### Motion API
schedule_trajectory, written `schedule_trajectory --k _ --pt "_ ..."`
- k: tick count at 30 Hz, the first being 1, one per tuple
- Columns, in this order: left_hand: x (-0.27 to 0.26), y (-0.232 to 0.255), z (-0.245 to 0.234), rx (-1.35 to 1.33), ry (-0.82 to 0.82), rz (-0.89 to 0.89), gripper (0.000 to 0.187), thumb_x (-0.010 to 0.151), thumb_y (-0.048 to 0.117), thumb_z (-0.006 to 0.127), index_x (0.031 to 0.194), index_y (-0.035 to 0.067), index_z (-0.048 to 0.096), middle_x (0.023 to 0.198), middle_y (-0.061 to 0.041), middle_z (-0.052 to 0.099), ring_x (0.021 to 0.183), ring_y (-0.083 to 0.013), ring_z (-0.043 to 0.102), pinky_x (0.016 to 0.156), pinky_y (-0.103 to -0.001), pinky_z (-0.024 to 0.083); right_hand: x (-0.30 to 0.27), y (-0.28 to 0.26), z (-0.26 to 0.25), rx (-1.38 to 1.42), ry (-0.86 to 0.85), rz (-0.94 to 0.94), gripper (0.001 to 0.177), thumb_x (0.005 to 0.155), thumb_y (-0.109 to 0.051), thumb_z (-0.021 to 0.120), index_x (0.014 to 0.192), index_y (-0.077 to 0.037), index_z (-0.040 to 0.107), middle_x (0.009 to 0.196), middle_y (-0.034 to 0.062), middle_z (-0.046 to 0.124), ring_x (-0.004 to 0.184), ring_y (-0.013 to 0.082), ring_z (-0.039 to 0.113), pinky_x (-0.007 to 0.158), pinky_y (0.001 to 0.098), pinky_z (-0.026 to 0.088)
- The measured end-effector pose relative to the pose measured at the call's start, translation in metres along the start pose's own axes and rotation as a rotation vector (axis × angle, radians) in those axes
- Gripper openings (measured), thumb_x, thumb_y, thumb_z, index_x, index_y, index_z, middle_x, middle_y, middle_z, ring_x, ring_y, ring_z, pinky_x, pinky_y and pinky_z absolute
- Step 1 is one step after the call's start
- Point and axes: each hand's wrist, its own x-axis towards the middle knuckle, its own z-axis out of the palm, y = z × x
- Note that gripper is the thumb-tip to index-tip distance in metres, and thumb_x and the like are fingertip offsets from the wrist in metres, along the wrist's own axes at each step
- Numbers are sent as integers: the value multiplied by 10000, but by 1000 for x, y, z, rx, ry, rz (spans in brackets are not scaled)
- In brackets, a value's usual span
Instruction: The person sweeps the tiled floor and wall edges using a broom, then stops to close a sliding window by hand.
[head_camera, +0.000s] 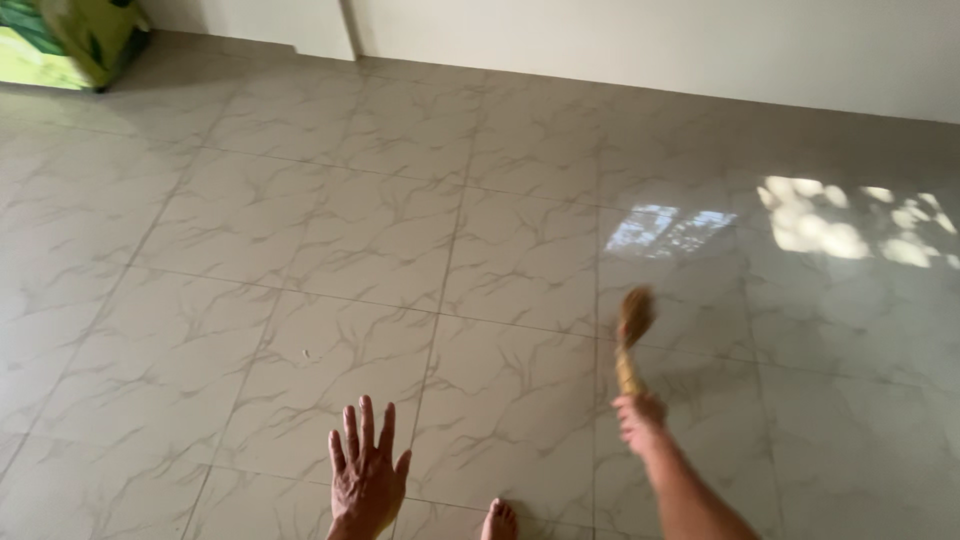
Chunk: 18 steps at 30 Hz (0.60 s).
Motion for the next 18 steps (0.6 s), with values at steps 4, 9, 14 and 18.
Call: schedule_trajectory --k 4,9,14,18 --pt "-3 2 4 -18 -34 -46 832 958 489 543 1619 220 115 1708 -133 -34 1549 -375 -23 1234 -566 59 -20 52 95 -113 -204 307 328 981 -264 545 784 -33 668 537 -16 400 374 104 263 332 264 213" --pt "-5 0 -2 -31 -14 -105 842 955 478 546 1639 229 123 1729 -129 -33 1552 -366 -27 1235 -563 53 -88 62 189 -261 -470 191 297 878 -29 685 1065 -239 588 580 -14 501 413 95 372 340 267 287" --pt "-1 4 -10 -3 -8 -120 842 955 479 548 1639 225 128 1685 -134 -31 1554 -371 -22 1233 -568 59 -96 6 195 70 -720 386 299 879 -89 628 1175 -131 649 590 -80 414 420 28 275 363 203 215" --pt "15 20 -14 -16 -28 -99 859 953 484 554 1646 232 113 1685 -135 -41 1556 -372 -29 1238 -566 57 -89 -28 141 161 -744 339 316 932 -97 634 1235 -67 549 624 -73 406 452 41 282 393 227 215"
